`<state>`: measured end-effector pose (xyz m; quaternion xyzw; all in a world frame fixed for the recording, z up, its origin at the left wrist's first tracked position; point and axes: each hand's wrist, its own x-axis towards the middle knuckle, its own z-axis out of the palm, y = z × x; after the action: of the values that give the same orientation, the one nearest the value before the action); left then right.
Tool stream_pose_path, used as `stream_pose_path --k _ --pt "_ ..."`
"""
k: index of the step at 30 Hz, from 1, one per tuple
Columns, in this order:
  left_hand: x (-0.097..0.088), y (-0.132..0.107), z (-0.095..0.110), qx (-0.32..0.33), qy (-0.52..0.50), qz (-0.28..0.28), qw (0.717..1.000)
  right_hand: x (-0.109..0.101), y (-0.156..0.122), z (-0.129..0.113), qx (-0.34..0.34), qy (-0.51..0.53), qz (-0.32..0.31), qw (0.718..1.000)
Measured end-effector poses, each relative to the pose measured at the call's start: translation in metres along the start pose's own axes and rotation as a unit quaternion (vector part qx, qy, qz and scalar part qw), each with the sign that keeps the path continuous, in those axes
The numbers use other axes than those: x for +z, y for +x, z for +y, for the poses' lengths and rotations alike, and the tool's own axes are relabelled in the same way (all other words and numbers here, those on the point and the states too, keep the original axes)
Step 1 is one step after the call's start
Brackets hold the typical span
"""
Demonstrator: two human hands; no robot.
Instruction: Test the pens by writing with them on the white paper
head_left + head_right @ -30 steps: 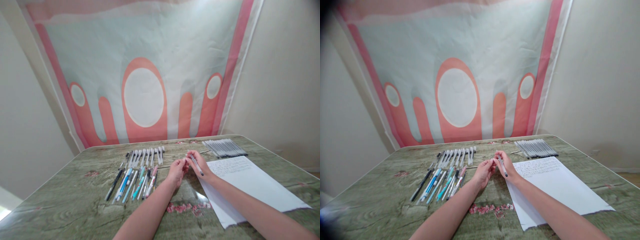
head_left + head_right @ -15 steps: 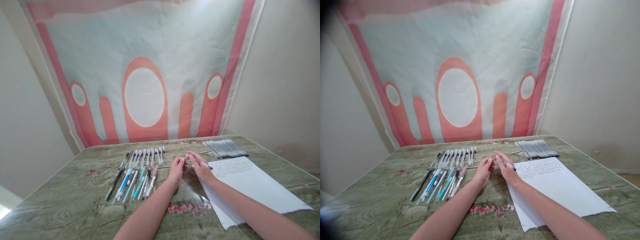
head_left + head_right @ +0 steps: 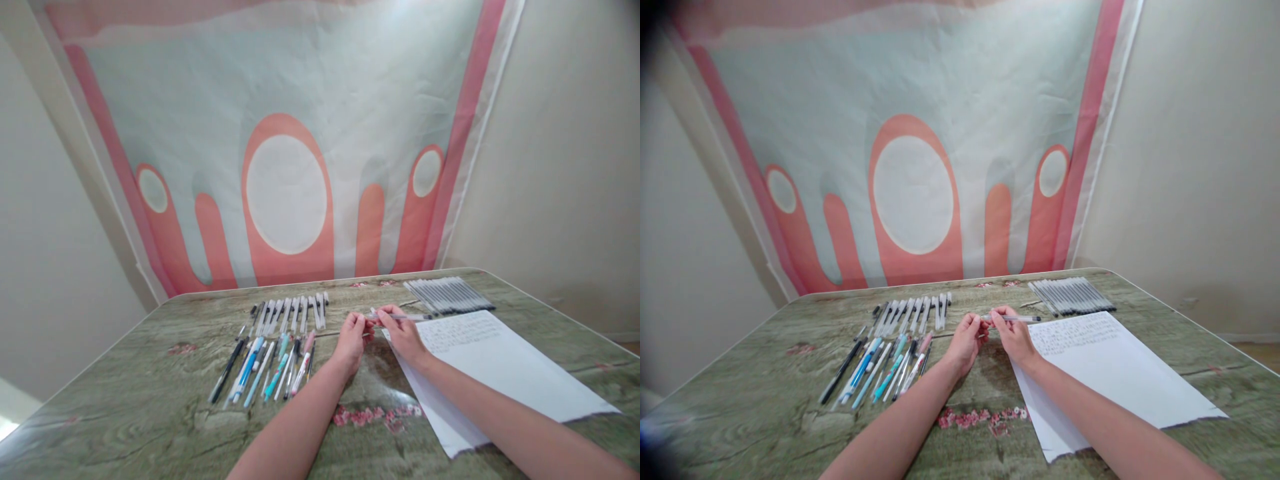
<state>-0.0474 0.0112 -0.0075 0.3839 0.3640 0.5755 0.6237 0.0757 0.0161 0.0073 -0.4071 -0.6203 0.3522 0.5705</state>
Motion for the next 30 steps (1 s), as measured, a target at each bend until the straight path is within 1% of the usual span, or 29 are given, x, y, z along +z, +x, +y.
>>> stream_pose_path --k 8,14,30 --pt "0.0001 -0.0002 -0.0004 -0.001 -0.004 -0.003 1.000 -0.0003 0.0003 0.0014 0.004 -0.008 -0.008 1.000" --pt "0.0021 -0.0020 0.0018 -0.004 -0.002 -0.003 1.000 -0.0011 0.0008 0.0013 0.004 -0.019 -0.002 1.000" --pt "0.0009 -0.0022 0.0010 0.000 -0.005 -0.008 1.000 -0.0007 0.0004 -0.0017 0.014 -0.006 -0.001 1.000"
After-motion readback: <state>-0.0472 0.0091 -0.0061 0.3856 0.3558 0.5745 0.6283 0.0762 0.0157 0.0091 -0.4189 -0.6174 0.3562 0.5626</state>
